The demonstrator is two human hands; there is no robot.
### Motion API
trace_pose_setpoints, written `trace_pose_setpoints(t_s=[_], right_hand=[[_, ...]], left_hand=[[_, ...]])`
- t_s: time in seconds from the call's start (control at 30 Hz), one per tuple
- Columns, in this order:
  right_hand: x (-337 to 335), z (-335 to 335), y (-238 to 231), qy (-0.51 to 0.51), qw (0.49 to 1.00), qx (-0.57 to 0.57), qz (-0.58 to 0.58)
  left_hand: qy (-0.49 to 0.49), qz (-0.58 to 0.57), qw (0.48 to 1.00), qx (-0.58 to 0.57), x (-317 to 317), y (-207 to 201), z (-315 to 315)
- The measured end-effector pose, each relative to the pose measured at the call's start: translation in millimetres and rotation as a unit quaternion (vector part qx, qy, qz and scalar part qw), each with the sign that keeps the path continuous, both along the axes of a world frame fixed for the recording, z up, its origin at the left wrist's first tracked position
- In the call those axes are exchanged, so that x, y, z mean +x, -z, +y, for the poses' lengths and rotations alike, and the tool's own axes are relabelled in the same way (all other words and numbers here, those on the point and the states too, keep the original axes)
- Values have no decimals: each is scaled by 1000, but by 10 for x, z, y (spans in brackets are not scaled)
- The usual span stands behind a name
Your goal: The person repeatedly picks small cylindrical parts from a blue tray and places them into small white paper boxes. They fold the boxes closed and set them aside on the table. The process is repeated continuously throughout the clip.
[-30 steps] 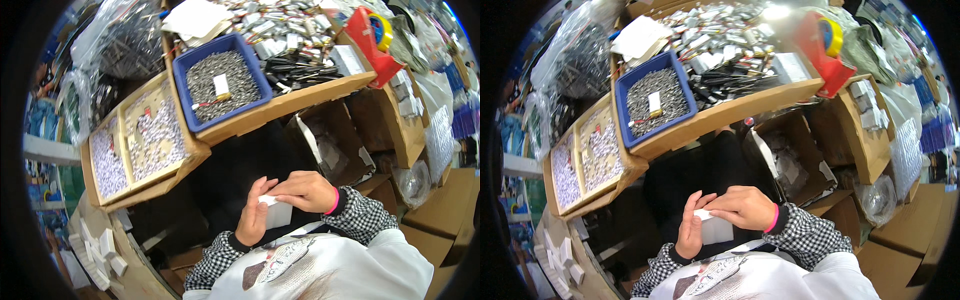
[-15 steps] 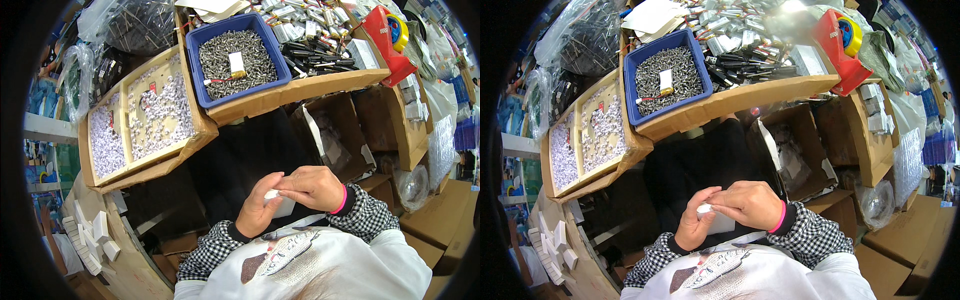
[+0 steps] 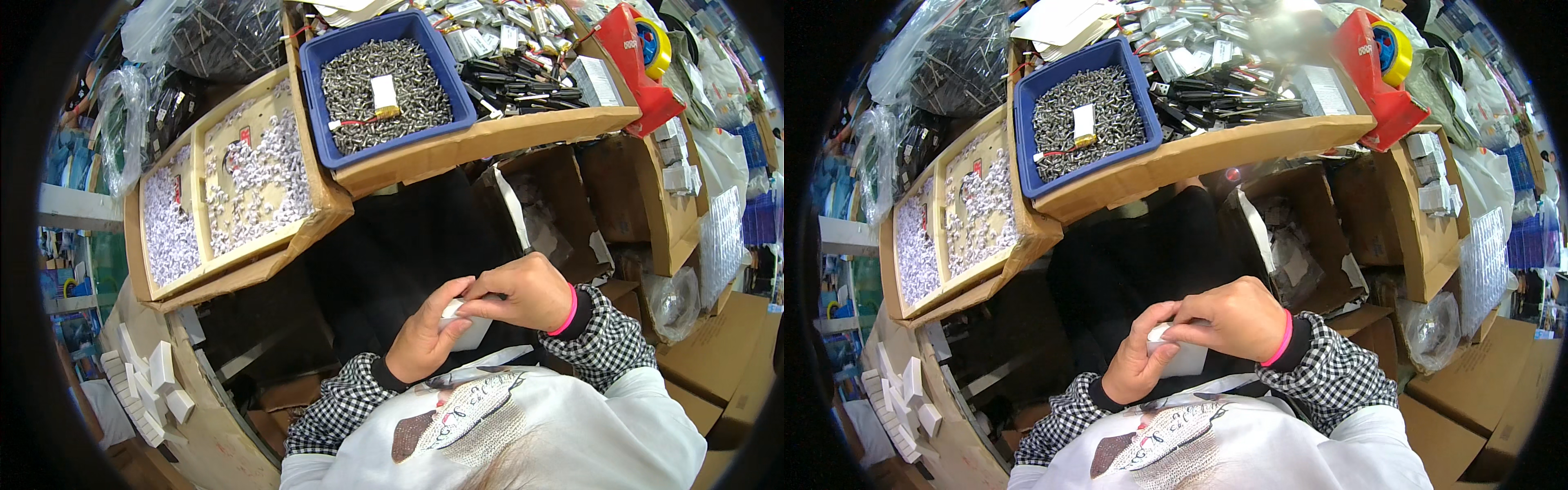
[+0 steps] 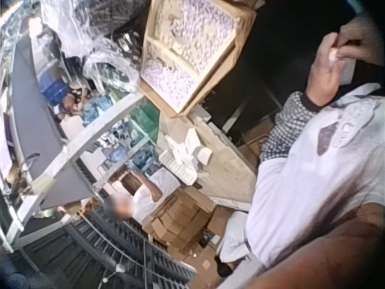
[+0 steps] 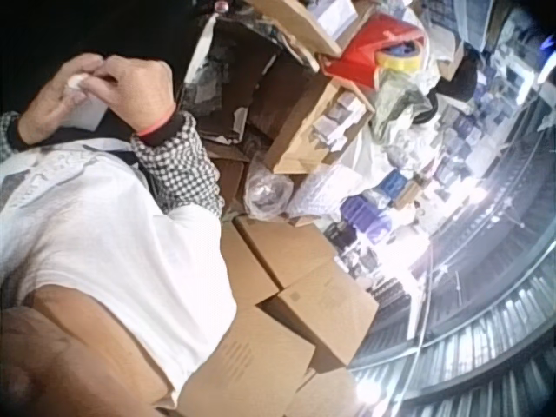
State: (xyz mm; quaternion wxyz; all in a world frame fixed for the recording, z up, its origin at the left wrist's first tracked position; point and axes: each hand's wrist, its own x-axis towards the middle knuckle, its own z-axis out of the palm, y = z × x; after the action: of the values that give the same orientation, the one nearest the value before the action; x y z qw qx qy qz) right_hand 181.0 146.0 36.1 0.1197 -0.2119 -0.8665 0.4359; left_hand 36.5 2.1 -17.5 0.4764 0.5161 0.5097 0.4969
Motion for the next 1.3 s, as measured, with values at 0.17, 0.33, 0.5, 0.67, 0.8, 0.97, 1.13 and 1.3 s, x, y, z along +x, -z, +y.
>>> trace_pose_setpoints(t_s=[0.17,0.33,0.5,0.67,0.8,0.97,1.13,1.3], right_hand=[[-79,-51,-65,14,997,68,-29],[-91,-121,-16,25,995,92,-4],[-2,-141,83,-2,999,-41,12],[99,-209,143,82,983,-163,-10],[146,-231,211,85,972,-218,0],[166,-281,317,76,985,-148,40],[197,-329,453,81,981,-158,77],[242,-234,461,74,964,-220,128]], left_hand=[[-46,37,998,-19,70,-114,38],[-19,-65,997,-25,16,61,7],[-8,-267,964,11,-85,269,-79],[-48,-265,963,-6,-93,315,-127],[-60,-284,957,-16,-61,339,-161],[-53,-297,953,-32,-53,411,-232],[-68,-279,956,-64,-44,338,-243],[-91,-130,985,-60,-40,184,-159]])
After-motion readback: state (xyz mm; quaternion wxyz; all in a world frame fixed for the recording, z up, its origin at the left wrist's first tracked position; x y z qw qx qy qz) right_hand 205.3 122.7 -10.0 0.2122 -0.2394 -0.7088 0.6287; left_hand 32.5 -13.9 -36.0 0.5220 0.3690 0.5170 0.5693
